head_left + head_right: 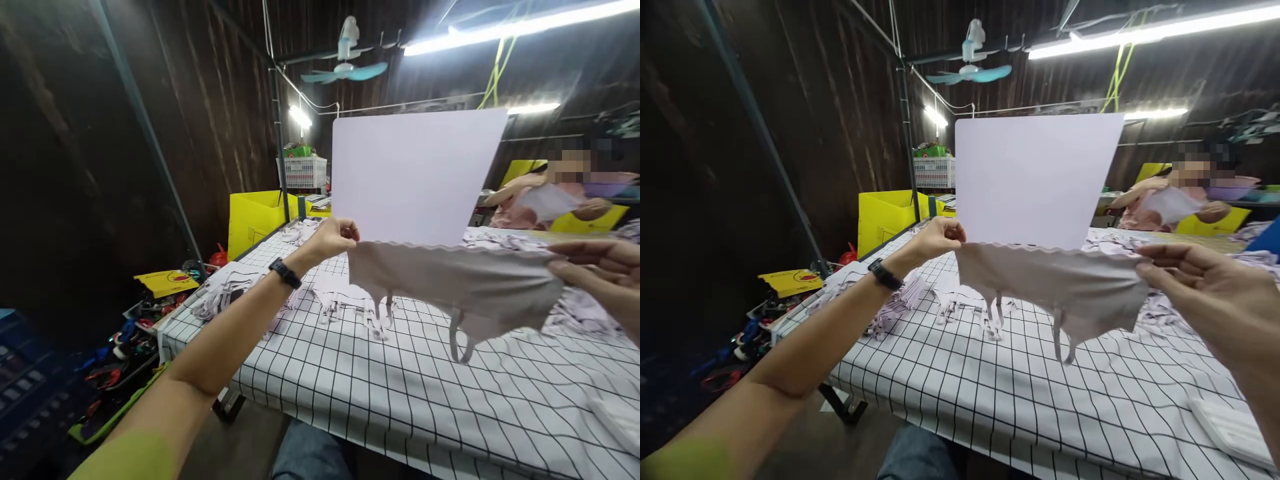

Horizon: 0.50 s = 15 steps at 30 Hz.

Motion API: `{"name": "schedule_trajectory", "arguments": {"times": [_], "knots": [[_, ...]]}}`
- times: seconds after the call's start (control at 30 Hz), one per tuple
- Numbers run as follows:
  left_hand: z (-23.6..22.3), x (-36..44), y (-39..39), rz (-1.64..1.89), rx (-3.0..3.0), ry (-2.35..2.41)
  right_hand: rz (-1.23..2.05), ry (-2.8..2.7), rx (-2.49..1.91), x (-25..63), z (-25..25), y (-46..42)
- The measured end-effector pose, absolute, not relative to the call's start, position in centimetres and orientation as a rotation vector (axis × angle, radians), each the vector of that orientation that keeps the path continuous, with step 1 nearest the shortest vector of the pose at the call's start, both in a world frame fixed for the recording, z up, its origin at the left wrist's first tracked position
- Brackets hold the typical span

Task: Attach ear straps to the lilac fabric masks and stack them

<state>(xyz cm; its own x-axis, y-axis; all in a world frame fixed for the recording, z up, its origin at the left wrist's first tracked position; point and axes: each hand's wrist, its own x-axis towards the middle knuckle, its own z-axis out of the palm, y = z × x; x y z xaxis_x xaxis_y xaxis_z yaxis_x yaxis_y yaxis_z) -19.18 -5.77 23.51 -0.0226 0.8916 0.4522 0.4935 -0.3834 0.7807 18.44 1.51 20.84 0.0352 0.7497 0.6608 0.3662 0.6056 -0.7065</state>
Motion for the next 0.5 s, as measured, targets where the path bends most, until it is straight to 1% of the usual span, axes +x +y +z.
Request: {"name": "schedule_trajectory", "arguments": {"times": [0.17,0.3,0.37,0.5], "knots": [[21.6,-23.1,-10.9,1.142,1.907,1.65,0.894,-1.486,-0.984,14.4,16.4,-0.1],[17.7,-25.6,-9.6,0.684,1.818,2.184,1.166,-1.545,-1.012,9.3,10.8,1.3],[15.2,-26.5,-7.1,0.477,1.754,2.349,1.192,-1.623,-1.054,6.9,8.1,3.3],[11.0,-27.9,-0.7,0.254,1.619,2.464,1.019,-1.765,-1.164,3.2,4.3,8.5]]}}
